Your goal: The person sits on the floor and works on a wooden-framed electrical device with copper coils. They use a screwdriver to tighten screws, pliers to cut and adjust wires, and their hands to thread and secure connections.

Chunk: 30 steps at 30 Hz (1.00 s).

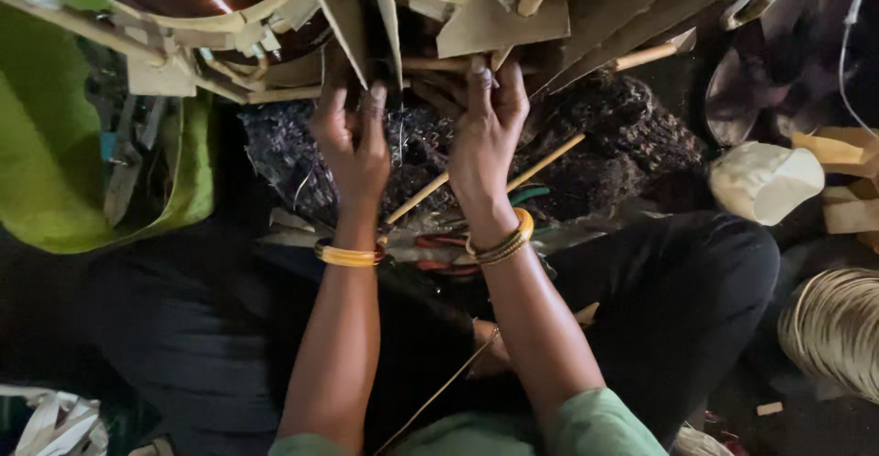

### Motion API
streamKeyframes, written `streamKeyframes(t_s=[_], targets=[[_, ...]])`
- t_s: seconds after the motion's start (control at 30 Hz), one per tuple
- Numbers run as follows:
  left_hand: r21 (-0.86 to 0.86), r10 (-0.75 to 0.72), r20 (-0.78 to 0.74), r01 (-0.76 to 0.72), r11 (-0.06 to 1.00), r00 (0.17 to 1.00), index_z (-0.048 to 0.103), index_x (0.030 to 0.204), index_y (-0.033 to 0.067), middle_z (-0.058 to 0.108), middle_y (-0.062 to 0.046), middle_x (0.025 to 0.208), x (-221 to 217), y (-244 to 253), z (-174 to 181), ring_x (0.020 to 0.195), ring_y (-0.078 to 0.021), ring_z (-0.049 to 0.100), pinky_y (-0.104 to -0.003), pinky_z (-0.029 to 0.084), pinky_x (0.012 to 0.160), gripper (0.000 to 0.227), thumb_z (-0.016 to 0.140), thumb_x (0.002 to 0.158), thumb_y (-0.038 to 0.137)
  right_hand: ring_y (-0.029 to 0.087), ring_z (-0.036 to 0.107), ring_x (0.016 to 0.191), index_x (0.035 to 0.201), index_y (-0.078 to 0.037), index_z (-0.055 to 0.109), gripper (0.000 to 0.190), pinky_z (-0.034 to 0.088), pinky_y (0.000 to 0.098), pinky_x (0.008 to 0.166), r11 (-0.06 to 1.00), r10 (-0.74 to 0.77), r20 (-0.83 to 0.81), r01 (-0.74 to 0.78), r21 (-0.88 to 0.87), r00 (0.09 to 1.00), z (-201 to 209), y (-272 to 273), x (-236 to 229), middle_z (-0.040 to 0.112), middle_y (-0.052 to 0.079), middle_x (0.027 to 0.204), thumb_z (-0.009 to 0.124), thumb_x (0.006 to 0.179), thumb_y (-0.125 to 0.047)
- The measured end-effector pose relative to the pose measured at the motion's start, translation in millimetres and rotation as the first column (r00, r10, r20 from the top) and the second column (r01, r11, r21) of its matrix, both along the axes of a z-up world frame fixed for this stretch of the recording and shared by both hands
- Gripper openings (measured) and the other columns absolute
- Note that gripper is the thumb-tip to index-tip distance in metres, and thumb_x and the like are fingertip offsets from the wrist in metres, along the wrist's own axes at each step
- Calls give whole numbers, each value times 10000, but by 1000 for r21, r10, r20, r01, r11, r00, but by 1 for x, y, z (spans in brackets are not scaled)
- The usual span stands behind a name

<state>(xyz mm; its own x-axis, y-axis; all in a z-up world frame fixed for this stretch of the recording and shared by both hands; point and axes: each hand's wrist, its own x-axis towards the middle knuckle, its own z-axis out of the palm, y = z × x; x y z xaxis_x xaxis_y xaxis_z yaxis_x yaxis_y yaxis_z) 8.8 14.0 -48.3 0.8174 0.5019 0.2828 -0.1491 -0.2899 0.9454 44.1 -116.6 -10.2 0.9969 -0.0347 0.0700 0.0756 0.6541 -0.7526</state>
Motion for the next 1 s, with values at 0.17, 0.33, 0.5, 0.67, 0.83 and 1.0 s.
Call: streamKeyframes(t_s=[0.17, 0.33, 0.5, 0.67, 0.83, 1.0], targets=[[202, 13, 150, -44, 978, 989, 617, 1337, -13, 708, -126, 1054, -2, -4, 25, 856, -149, 629, -300, 524, 718, 252, 678, 1106, 68, 237, 749, 958, 1239, -22, 554, 216, 663, 420, 842, 997, -65, -50, 67, 41, 997, -8, 11, -4, 702, 92, 1106, 516, 1096, -181], [559, 152, 306, -306, 771, 940, 551, 1387, 18, 622, -213, 1274, -17, -25, 69, 1143, -251, 679, -339, 609, 940, 322, 648, 1116, 161, 105, 567, 854, 1186, 16, 612, 215, 517, 299, 750, 994, -102, -86, 98, -44, 991, -25, 17, -3, 625, 34, 985, 572, 1165, -194], [599, 204, 278, -336, 727, 939, 625, 1371, 100, 733, -64, 1110, -22, -22, 123, 828, -110, 712, -222, 602, 698, 229, 661, 1186, 231, 89, 645, 796, 1076, -67, 604, 179, 598, 286, 745, 991, -4, -213, 33, 131, 977, -37, 24, 7, 650, -19, 885, 521, 1012, -212], [759, 203, 270, -338, 556, 941, 644, 903, 61, 629, -50, 648, -19, -31, 166, 497, -148, 534, -308, 364, 441, 218, 755, 1024, 205, 31, 427, 760, 1003, -48, 576, 182, 413, 230, 661, 997, -80, -124, 81, 3, 989, -49, 24, 5, 498, -72, 856, 580, 1125, -183], [937, 344, 104, -208, 281, 933, 698, 1027, -79, 642, -114, 656, 3, -55, 178, 492, -222, 599, -324, 456, 434, 432, 789, 999, 342, 29, 465, 787, 963, -65, 546, 200, 466, 231, 694, 998, -63, -114, 65, 12, 992, -57, 28, 5, 522, -71, 853, 562, 1121, -185], [940, 304, 125, -211, 269, 944, 673, 925, -33, 666, -196, 823, 26, -30, 165, 780, -399, 664, -512, 532, 701, 354, 811, 968, 290, 34, 471, 788, 947, -36, 593, 192, 436, 233, 655, 996, -80, -97, 74, -56, 992, -64, 28, 12, 563, -60, 863, 557, 1089, -160]])
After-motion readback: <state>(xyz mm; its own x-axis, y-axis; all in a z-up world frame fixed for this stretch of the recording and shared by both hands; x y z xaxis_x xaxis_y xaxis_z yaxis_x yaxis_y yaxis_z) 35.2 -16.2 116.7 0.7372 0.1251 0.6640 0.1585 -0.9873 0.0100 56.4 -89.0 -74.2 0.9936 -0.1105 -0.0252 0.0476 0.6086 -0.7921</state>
